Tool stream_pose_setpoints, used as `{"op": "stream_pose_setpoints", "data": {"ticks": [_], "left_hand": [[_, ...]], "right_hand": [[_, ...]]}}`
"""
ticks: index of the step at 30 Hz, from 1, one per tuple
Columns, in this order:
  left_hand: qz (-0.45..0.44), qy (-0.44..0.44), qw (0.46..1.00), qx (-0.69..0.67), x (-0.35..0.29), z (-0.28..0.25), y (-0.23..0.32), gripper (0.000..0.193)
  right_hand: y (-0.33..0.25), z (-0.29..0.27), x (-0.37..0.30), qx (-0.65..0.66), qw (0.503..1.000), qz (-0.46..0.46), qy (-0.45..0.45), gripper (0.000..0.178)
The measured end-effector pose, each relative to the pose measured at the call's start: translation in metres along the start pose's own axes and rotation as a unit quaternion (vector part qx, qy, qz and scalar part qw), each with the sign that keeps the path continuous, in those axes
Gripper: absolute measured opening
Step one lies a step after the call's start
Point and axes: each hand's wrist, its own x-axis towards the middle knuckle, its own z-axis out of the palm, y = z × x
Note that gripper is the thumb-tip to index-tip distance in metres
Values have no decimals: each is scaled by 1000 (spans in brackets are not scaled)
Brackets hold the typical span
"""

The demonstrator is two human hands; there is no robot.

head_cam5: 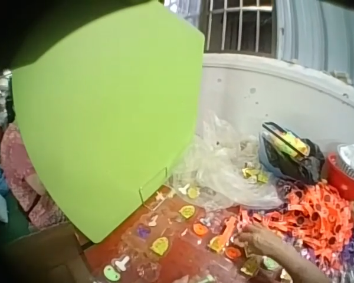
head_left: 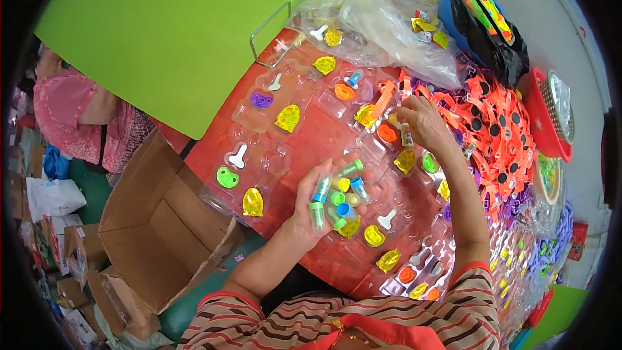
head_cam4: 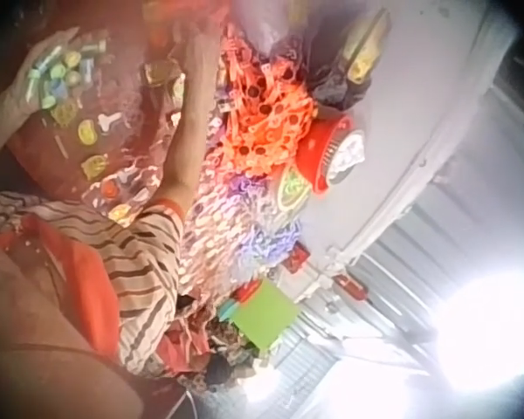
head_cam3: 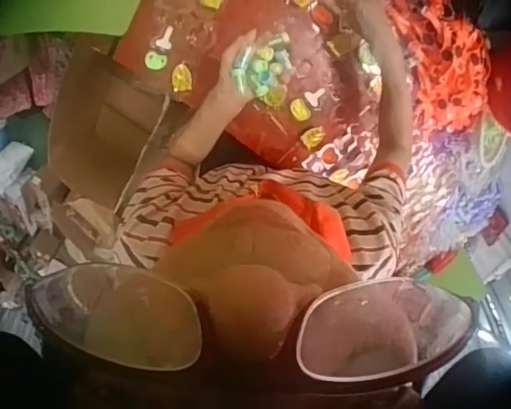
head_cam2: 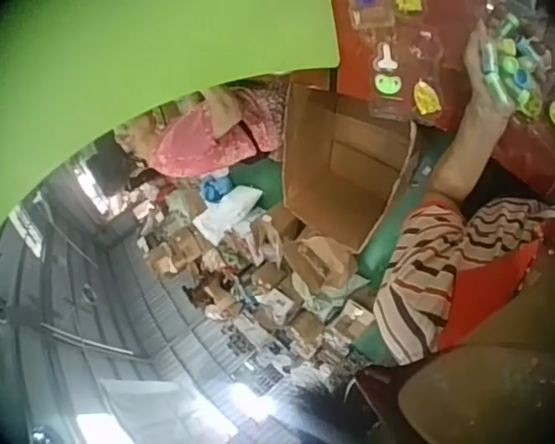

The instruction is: Assembling small plastic toy components into a blister pack or mold on a workbench.

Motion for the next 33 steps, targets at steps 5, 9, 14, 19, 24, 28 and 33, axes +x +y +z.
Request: {"op": "stream_pose_setpoints", "data": {"ticks": [5, 9, 14, 19, 24, 28, 33], "left_hand": [[0, 1, 1000, -1, 1, 0, 1, 47], [2, 7, 1000, 6, 1, -2, 2, 47], [-1, 5, 1000, -4, -2, 0, 2, 47], [14, 14, 1000, 0, -1, 5, 12, 48], [65, -12, 996, 65, 18, 10, 31, 51], [93, 8, 992, 89, 20, 23, 47, 52], [106, 56, 992, 50, 10, 16, 58, 47]], "right_hand": [[-2, 12, -4, 44, 996, 46, 58, 17], [-1, 19, -4, 5, 998, 3, 55, 16], [-16, 5, -10, -50, 993, -9, 107, 18], [-83, -29, 5, 341, 936, 88, -10, 24], [-103, -13, 38, 582, 793, 148, -103, 20], [-88, -5, 63, 645, 740, 151, -112, 19], [-73, -1, 97, 595, 792, 129, -40, 19]]}}
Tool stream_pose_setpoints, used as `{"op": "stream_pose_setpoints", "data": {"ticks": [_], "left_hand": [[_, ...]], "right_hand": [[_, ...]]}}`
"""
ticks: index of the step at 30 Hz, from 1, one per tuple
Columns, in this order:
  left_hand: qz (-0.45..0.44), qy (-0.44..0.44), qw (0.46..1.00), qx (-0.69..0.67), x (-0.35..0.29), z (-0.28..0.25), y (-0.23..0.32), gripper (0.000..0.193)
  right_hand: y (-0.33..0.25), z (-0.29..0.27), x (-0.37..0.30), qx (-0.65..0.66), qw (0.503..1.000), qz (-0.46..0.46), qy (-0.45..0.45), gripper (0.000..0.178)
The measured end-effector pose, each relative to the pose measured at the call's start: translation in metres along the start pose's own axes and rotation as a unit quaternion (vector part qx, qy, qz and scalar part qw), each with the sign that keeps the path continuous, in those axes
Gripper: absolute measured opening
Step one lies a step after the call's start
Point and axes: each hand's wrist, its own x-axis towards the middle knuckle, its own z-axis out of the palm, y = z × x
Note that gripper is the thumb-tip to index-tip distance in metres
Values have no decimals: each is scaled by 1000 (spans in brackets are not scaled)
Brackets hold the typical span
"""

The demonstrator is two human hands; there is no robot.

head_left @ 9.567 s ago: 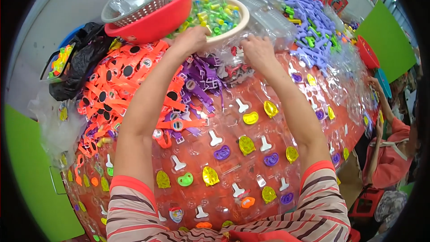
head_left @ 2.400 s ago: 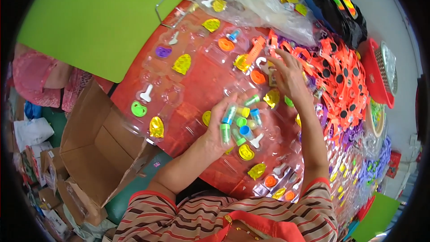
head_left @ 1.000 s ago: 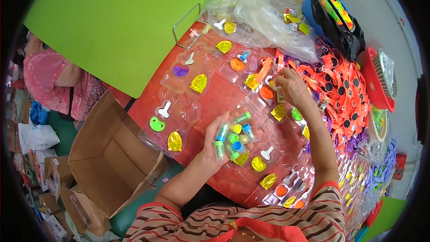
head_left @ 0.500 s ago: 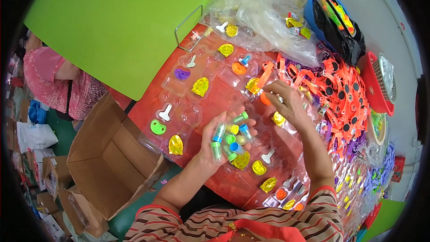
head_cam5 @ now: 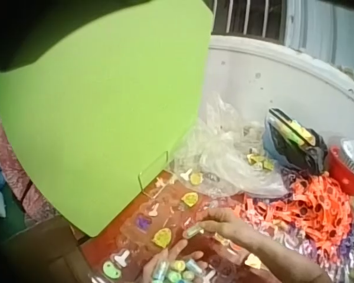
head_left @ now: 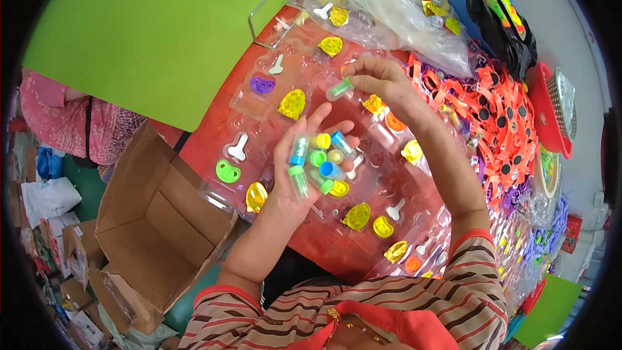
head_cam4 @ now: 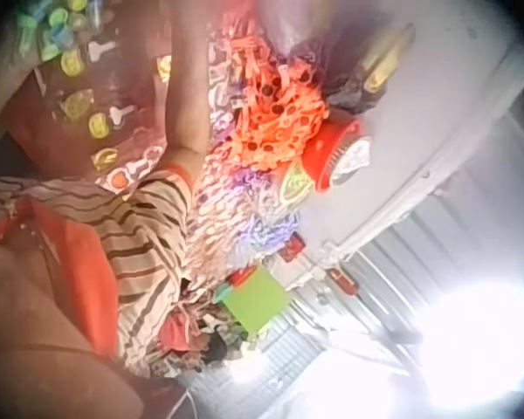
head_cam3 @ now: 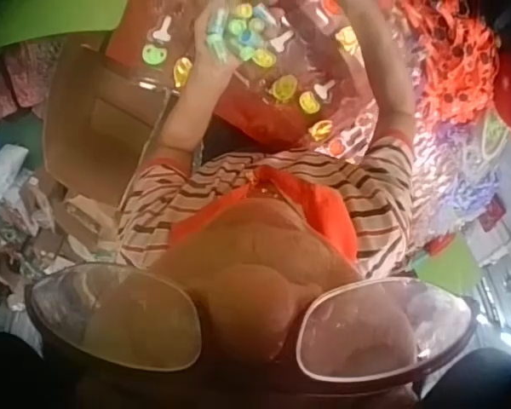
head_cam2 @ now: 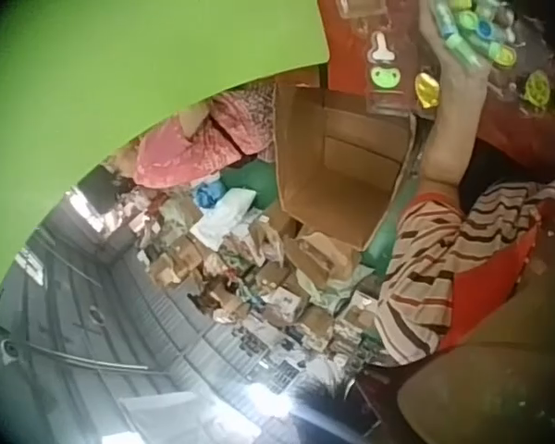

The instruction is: Assembling small plastic toy components into a blister pack or mold on a workbench.

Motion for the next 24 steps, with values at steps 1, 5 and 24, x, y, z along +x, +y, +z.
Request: {"op": "stream_pose_setpoints", "data": {"ticks": [1, 5, 24], "left_hand": [[6, -1, 1000, -6, -3, -6, 1, 47], [8, 23, 1000, -12, -9, -10, 3, 45], [-3, 16, 1000, -20, -12, -12, 15, 55]], "right_hand": [[-5, 1, 9, 11, 1000, -25, 4, 18], [11, -22, 70, -258, 950, -111, 133, 18], [-39, 42, 30, -282, 928, -195, -147, 28]]}}
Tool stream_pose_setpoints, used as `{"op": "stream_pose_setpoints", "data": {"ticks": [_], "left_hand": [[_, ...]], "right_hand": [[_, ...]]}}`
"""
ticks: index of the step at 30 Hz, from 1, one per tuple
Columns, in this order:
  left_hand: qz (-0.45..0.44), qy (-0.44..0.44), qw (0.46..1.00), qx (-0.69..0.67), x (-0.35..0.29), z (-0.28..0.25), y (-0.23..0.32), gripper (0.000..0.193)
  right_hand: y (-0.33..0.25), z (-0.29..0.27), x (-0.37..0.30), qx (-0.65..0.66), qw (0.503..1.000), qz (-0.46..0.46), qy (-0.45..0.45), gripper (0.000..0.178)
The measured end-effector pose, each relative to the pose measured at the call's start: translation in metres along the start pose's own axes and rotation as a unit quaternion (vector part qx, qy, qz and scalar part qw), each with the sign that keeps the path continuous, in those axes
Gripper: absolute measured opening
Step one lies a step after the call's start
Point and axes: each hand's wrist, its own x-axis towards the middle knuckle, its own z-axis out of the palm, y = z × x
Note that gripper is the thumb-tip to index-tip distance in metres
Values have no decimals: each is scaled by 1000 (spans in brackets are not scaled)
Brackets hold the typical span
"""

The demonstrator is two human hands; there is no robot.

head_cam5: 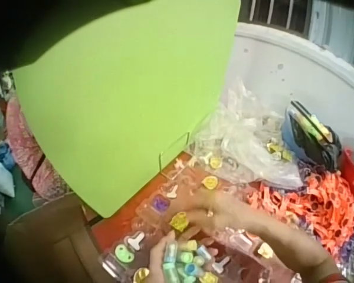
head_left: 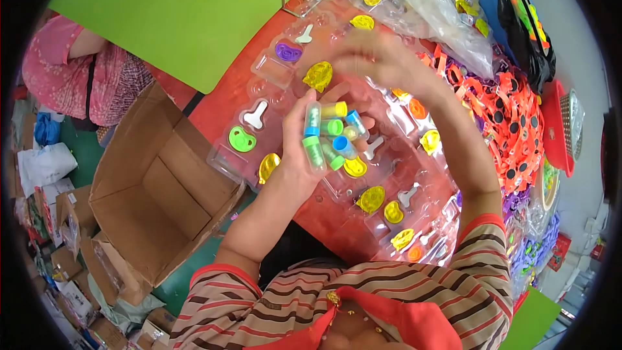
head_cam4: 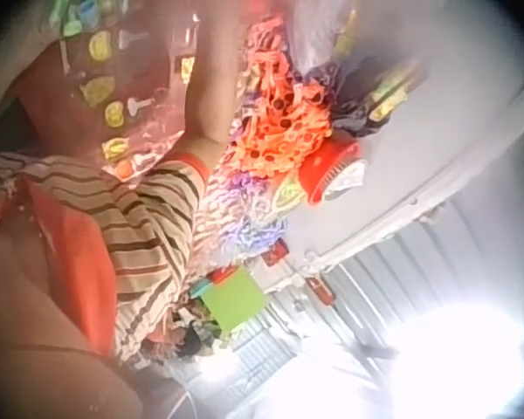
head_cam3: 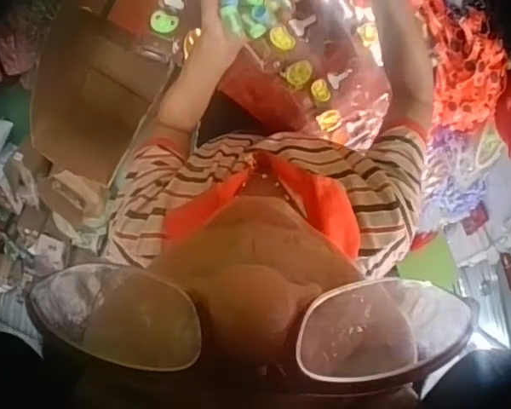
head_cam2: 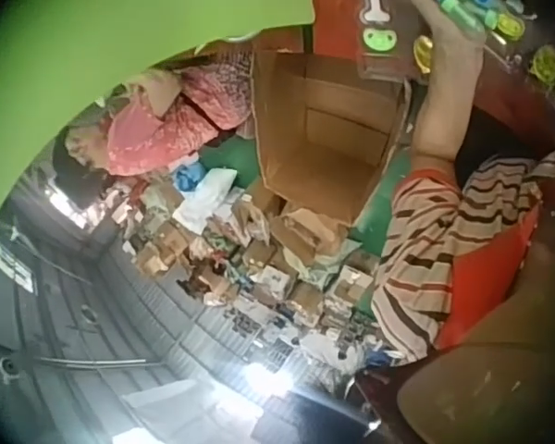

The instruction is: Assembling small plastic toy components into a blister pack or mold on a workbench.

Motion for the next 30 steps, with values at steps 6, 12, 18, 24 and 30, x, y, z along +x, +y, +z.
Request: {"op": "stream_pose_setpoints", "data": {"ticks": [6, 12, 18, 24, 30], "left_hand": [[-6, -38, 999, 34, 2, -12, -13, 50], [96, 40, 994, 11, 4, 10, -16, 41], [40, 38, 998, -8, 2, -6, -4, 52], [30, 18, 999, -32, -6, -10, -8, 51], [33, 31, 999, -24, -17, -5, -4, 49]], "right_hand": [[-50, 41, -28, -221, 971, 70, -52, 32], [-34, 51, -26, -42, 996, 71, 43, 23], [-19, 35, 3, 343, 923, 120, 129, 18], [40, 37, 55, 264, 915, 188, 239, 23], [65, 44, 76, 133, 946, 169, 245, 21]]}}
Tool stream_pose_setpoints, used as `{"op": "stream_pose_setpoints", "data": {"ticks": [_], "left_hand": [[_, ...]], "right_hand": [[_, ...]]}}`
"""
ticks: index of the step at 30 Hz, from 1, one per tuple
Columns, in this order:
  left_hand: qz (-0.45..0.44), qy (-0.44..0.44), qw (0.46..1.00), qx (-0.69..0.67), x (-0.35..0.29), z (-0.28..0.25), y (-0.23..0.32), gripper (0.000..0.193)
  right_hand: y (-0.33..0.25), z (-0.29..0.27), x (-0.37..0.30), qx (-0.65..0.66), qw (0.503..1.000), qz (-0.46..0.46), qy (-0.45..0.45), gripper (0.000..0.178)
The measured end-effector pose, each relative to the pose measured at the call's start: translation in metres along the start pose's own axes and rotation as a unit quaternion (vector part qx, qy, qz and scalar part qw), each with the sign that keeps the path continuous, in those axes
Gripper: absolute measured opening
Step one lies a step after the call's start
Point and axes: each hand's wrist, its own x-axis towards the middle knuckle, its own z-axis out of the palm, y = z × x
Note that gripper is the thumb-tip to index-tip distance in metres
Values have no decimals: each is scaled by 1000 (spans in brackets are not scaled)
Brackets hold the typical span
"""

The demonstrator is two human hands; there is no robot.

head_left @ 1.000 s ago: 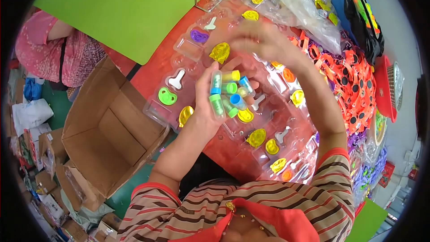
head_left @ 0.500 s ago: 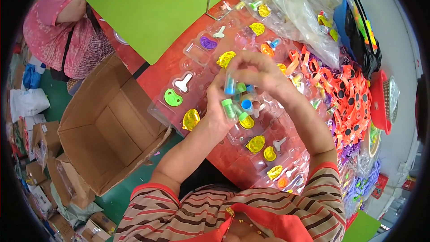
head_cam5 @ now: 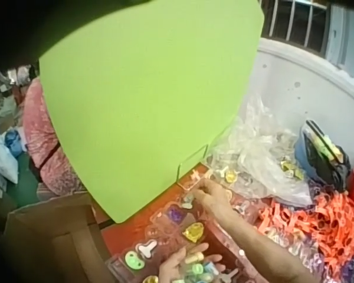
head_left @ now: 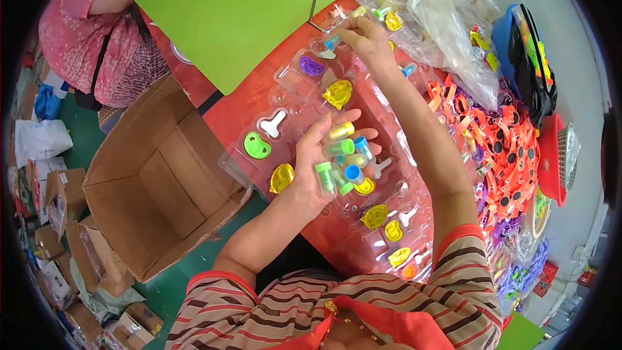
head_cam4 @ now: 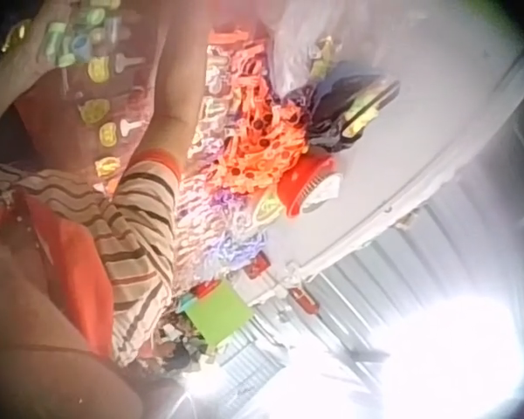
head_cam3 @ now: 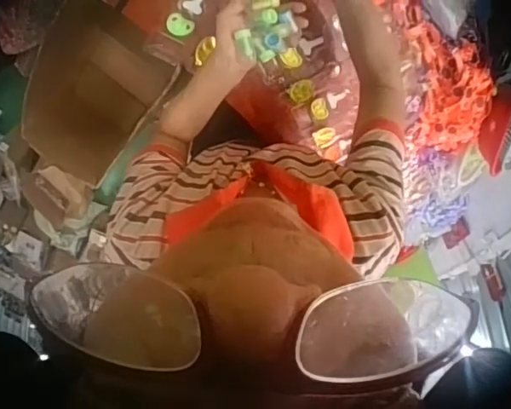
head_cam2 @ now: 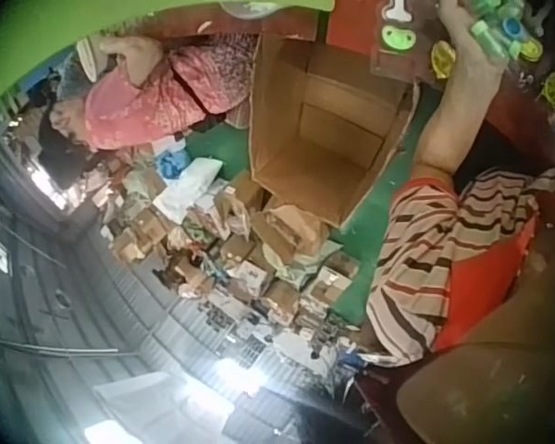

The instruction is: Assembling small plastic toy components into a blister pack or mold on a workbench.

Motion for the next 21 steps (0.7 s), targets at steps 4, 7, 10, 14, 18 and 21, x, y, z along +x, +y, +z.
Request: {"op": "stream_pose_setpoints", "data": {"ticks": [4, 7, 10, 14, 18, 21], "left_hand": [[0, 2, 1000, -4, -6, -2, 1, 50], [4, 8, 1000, -5, -12, -6, 3, 51], [2, -6, 1000, -6, -11, -9, 0, 51], [-4, -50, 999, -22, -13, -15, 2, 52], [-4, -34, 999, -40, -23, -11, 13, 54], [4, -13, 1000, -12, -31, -3, 14, 54]], "right_hand": [[3, 6, 4, -66, 997, -45, 18, 21], [-11, 14, -6, -215, 968, -121, 50, 22], [4, 13, -3, -266, 948, -166, 57, 22], [14, -5, -10, -453, 838, -300, 51, 23], [-55, -15, -76, -155, 969, -122, -149, 24], [-71, -15, -116, -124, 935, -158, -291, 23]]}}
